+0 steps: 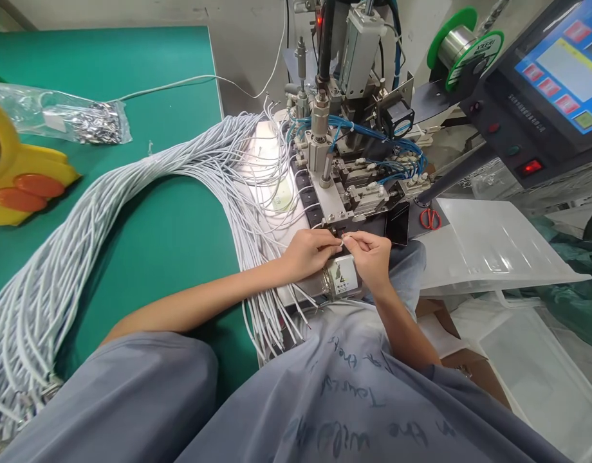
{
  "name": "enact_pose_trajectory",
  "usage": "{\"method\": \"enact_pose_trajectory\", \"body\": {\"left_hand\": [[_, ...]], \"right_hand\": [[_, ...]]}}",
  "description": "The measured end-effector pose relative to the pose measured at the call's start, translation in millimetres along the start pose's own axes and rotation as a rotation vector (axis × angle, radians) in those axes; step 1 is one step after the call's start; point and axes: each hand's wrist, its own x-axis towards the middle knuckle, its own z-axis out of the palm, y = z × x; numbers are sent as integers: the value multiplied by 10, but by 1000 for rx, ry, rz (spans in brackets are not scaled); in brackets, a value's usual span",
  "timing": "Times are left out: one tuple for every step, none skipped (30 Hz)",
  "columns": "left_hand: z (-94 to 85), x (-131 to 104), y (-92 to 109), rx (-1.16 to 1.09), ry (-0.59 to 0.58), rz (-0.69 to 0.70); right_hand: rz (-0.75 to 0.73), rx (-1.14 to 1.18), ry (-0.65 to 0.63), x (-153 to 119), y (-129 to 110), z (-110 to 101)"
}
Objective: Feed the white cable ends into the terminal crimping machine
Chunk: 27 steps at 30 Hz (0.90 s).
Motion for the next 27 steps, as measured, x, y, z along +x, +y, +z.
{"method": "enact_pose_trajectory", "body": {"left_hand": [[3,-2,2,7,-36,9],[1,-2,1,37,-77,28],[-4,0,-3,88,-119,49],[-12,3,-8,160,-164,66],[-21,6,-14,248,-211,72],[-31,10,-20,342,-262,70],[-40,13,-25,435,-314,64],[-46,17,-30,519,-364,56],[-50,19,-34,586,-411,49],[-51,21,-38,634,-454,43],[-49,22,-41,663,-489,40],[-46,22,-43,679,-519,37],[-43,21,-46,688,-539,33],[-40,21,-47,689,-555,29],[-38,21,-47,686,-564,26],[-39,21,-46,679,-571,24],[-43,22,-43,671,-577,22],[-48,24,-39,662,-584,22],[-55,27,-35,655,-591,22],[-62,30,-30,650,-600,26],[-69,33,-25,652,-606,30],[-74,36,-22,657,-610,36],[-78,39,-21,663,-613,42],[-80,42,-21,668,-614,47],[-81,44,-23,671,-616,53],[-81,47,-25,672,-618,58],[-81,49,-27,671,-619,63]], "right_hand": [[-3,-18,8,-10,17,-3],[-5,-36,14,-15,41,-14],[-3,-54,18,-15,71,-31],[3,-77,18,-9,109,-54],[9,-110,5,1,154,-82],[13,-153,-14,16,201,-113],[16,-197,-38,36,250,-146],[21,-230,-63,58,297,-176],[31,-242,-88,83,337,-202],[49,-228,-111,108,371,-222],[78,-192,-133,132,396,-234],[115,-144,-154,154,413,-238],[154,-96,-177,173,423,-234],[187,-55,-194,188,429,-225],[214,-24,-206,202,433,-214],[231,-4,-214,212,436,-202],[241,7,-218,221,439,-192],[245,11,-221,228,443,-185],[245,10,-224,233,448,-182],[243,6,-229,236,452,-183],[240,1,-236,239,456,-187],[239,-3,-242,241,458,-192],[241,-4,-247,244,459,-197],[247,-3,-253,248,458,-202],[256,-2,-260,253,457,-204],[268,-2,-266,260,454,-204],[280,-1,-270,269,451,-203]]}}
